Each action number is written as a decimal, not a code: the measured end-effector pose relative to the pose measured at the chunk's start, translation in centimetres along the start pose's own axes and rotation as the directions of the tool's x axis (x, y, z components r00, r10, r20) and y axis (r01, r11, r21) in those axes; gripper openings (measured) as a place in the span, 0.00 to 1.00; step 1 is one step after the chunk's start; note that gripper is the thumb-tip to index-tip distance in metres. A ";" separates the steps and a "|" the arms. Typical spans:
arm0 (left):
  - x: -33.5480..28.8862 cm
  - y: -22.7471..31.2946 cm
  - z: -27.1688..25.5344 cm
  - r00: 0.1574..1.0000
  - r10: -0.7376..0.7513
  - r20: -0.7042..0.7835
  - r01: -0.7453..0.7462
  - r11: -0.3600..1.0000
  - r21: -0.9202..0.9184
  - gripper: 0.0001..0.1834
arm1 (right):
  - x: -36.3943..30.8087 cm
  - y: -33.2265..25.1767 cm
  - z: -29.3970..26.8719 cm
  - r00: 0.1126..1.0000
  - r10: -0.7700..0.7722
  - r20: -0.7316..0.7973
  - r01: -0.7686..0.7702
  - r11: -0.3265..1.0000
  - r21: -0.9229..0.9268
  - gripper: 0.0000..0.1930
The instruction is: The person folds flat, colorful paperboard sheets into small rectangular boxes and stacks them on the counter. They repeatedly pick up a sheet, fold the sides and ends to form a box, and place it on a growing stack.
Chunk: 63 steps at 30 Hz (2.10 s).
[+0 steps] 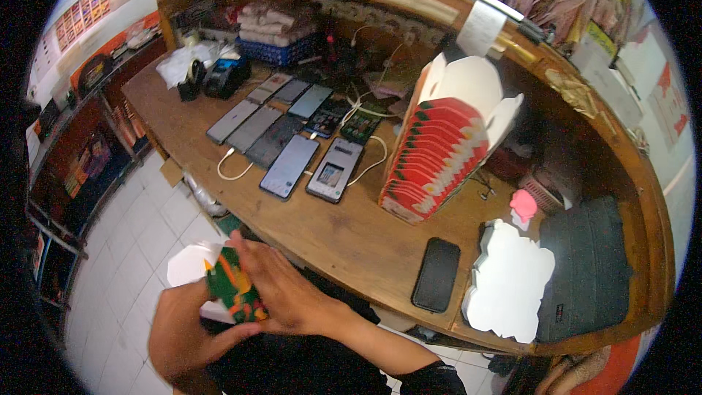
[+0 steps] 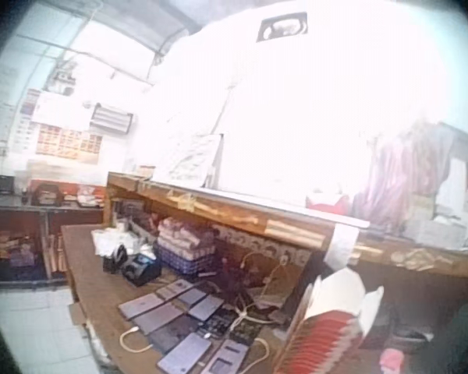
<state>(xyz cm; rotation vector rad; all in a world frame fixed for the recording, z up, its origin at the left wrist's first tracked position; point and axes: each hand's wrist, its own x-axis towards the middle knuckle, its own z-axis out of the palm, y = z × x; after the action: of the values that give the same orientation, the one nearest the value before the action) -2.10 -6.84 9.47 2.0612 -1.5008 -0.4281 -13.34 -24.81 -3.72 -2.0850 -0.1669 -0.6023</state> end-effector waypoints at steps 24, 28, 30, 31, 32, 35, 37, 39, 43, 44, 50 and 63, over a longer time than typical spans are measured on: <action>23.3 9.9 0.8 0.644 0.603 -0.471 -0.763 0.550 -0.339 0.39 | -1.7 -9.1 -32.2 0.829 0.065 -0.556 -0.201 0.961 -0.188 0.59; 30.0 14.1 2.9 0.668 0.573 -0.474 -0.740 0.447 -0.503 0.43 | -1.8 -8.7 -32.0 0.866 0.009 -0.500 -0.125 0.972 -0.199 0.66; 30.5 14.1 4.4 0.653 0.614 -0.443 -0.708 0.286 -0.646 0.43 | -2.0 -7.9 -31.9 0.859 0.001 -0.512 -0.099 0.982 -0.163 0.69; 30.5 13.9 5.1 0.685 0.622 -0.379 -0.635 0.256 -0.729 0.43 | -2.2 -7.4 -31.9 0.857 -0.035 -0.514 -0.070 0.981 -0.183 0.69; 30.5 13.7 5.6 0.682 0.613 -0.399 -0.619 0.193 -0.761 0.45 | -2.4 -6.7 -32.1 0.851 -0.070 -0.521 -0.043 0.979 -0.201 0.69; 30.6 13.6 6.9 0.630 0.603 -0.490 -0.686 0.134 -0.716 0.50 | -4.0 -4.7 -32.4 0.800 -0.037 -0.599 -0.043 0.992 -0.119 0.71; 30.9 13.7 7.3 0.548 0.627 -0.554 -0.785 0.157 -0.599 0.57 | -5.8 -3.3 -32.8 0.743 0.021 -0.669 -0.043 0.999 -0.015 0.72; 31.1 13.7 7.5 0.474 0.662 -0.581 -0.854 0.185 -0.486 0.59 | -7.1 -1.5 -33.5 0.709 0.060 -0.702 -0.050 0.998 0.035 0.70; 30.8 12.4 7.8 0.644 0.644 -0.414 -0.704 0.287 -0.649 0.55 | -8.8 1.4 -34.7 0.639 -0.022 -0.769 0.042 0.999 0.007 0.64; 30.7 12.0 8.0 0.629 0.661 -0.409 -0.711 0.276 -0.647 0.45 | -9.0 1.6 -34.7 0.639 -0.029 -0.769 0.041 0.999 -0.003 0.64; 31.3 11.4 8.7 0.611 0.626 -0.485 -0.756 0.280 -0.591 0.33 | -7.8 -2.5 -34.5 0.703 0.143 -0.697 -0.144 0.988 0.057 0.73; 32.1 11.2 7.2 0.563 0.661 -0.496 -0.803 0.296 -0.517 0.54 | -2.7 -6.3 -33.9 0.815 0.155 -0.558 -0.181 0.983 0.008 0.71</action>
<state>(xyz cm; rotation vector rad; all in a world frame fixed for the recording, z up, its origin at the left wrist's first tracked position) -4.16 -41.44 12.39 0.6150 -1.6258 -0.3200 -29.81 -48.79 14.94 -1.8511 0.3699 -1.0835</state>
